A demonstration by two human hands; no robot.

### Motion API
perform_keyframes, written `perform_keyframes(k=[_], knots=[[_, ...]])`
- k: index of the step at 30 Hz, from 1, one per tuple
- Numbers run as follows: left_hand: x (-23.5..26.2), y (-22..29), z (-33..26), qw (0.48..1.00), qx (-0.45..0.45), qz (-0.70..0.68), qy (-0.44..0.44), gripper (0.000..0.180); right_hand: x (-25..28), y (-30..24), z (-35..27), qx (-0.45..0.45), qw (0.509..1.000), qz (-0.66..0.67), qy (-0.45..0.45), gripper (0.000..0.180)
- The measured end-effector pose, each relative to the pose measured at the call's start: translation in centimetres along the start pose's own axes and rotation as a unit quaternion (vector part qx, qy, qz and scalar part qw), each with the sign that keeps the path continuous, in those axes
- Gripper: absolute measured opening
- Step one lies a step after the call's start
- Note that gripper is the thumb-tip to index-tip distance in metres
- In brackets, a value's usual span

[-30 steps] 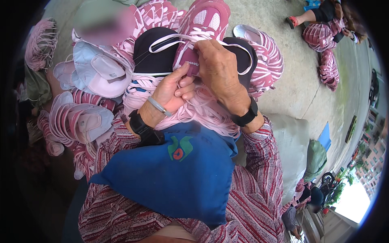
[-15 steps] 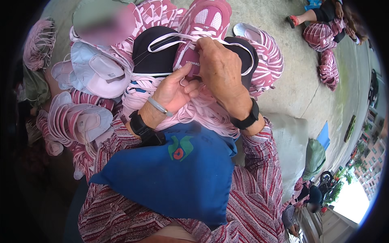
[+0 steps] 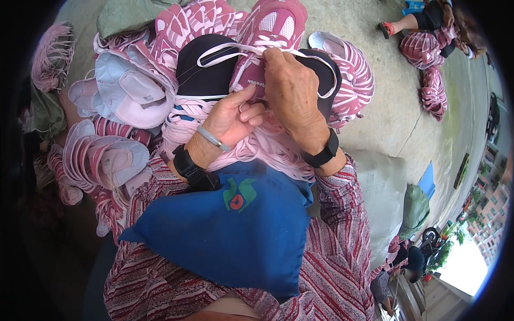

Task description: Lacing shoelaces into multiple pairs of pink sneakers.

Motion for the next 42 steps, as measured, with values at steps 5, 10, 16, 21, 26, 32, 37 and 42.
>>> perform_keyframes(k=[5, 10, 16, 21, 26, 32, 37, 42], knots=[[0.2, 0.2, 0.1, 1.000, 0.016, -0.007, -0.019, 0.014, -0.2, -0.1, 0.5, 0.041, 0.999, 0.005, -0.002, 0.021], [0.3, 0.3, 0.2, 0.995, 0.026, -0.017, -0.094, 0.012, 0.3, -0.1, 0.6, 0.085, 0.992, 0.011, -0.091, 0.033], [0.7, 0.1, 0.2, 0.998, 0.033, -0.004, -0.062, 0.014, 0.4, 0.1, 1.2, 0.085, 0.988, 0.050, -0.121, 0.032], [0.6, 0.2, 0.2, 0.996, 0.036, -0.009, -0.081, 0.015, 0.9, 0.6, 0.7, 0.036, 0.991, 0.109, -0.062, 0.018], [0.7, 0.0, 0.3, 0.998, 0.044, -0.006, -0.048, 0.018, 0.3, 0.0, 0.6, -0.021, 0.994, 0.103, 0.001, 0.013], [0.8, 0.1, 0.2, 0.996, 0.040, 0.008, -0.082, 0.017, -0.9, -1.4, 1.3, -0.003, 0.994, 0.108, 0.006, 0.011], [1.2, 0.0, 0.5, 0.997, 0.051, -0.007, -0.058, 0.016, 0.6, 0.4, 0.6, -0.059, 0.994, 0.090, -0.036, 0.012], [0.9, 0.0, 0.4, 0.994, 0.034, 0.005, -0.102, 0.015, 0.5, -0.2, 0.5, -0.005, 0.999, 0.052, -0.007, 0.012]])
Point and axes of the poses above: each hand's wrist, its own z-axis towards the middle knuckle, its own x-axis out of the back of the hand, y = z × x, the point moved 3 cm from there along z, towards the middle knuckle, and after that the axes turned 8 degrees about y, right-handed, at the moved point
